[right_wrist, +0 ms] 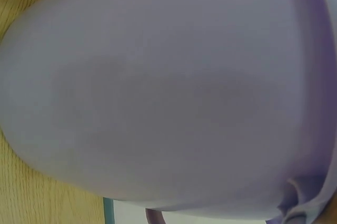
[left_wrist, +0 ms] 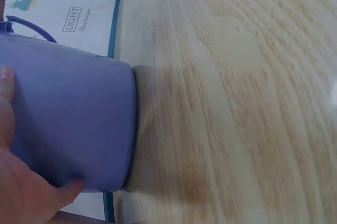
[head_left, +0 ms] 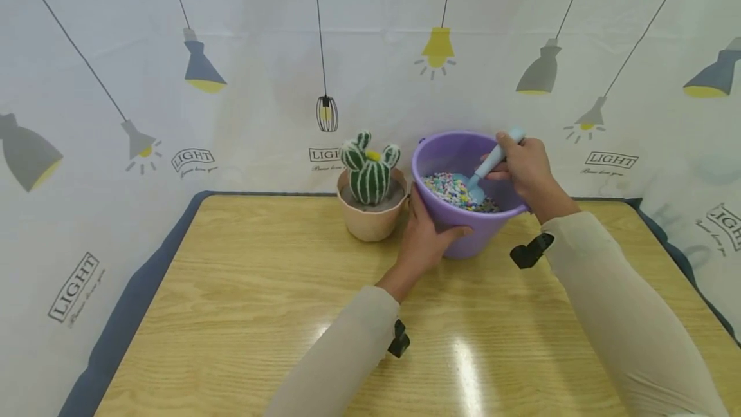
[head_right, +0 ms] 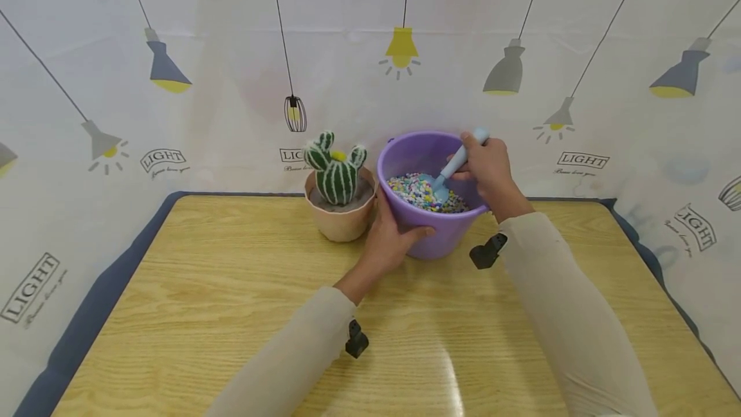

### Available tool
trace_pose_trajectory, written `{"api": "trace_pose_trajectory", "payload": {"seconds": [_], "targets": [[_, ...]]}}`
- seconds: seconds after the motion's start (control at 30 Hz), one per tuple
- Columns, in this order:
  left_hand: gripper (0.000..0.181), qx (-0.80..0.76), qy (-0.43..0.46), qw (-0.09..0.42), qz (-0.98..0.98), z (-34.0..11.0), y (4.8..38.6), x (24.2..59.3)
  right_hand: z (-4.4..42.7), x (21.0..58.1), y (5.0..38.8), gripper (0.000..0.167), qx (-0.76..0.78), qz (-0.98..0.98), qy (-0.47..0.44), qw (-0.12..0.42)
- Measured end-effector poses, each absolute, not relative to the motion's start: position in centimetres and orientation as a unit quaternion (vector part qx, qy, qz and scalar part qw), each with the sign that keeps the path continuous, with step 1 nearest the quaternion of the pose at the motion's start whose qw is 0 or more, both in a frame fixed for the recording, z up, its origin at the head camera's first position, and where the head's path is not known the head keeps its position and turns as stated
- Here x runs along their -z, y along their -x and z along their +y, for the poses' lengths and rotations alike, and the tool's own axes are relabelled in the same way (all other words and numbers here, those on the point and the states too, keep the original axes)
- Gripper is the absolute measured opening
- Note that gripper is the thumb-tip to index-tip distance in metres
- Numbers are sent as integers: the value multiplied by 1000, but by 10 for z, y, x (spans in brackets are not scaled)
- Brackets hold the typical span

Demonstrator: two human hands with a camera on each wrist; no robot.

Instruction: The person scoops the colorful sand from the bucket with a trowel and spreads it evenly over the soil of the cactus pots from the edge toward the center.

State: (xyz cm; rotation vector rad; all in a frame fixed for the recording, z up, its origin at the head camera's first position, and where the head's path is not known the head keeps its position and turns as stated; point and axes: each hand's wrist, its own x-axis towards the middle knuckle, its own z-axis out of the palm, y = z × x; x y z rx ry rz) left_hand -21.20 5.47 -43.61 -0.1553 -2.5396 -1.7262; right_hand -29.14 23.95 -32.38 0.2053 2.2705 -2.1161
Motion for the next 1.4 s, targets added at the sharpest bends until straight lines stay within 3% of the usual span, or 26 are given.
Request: {"api": "trace_pose_trajectory", "payload": {"seconds": [0.43,0.9,1.2,1.4], "targets": [[130,556,43,33,-829,53,211,434,241,320,289,44,715,692,-99,18],[130,538,41,43,-841,52,212,432,241,316,289,37,766,630,-124,-2],[131,520,35,42,-852,52,214,430,241,315,288,43,779,609,-147,-22],[129,510,46,51,-857,48,213,428,240,313,286,35,783,601,-157,-39]]}}
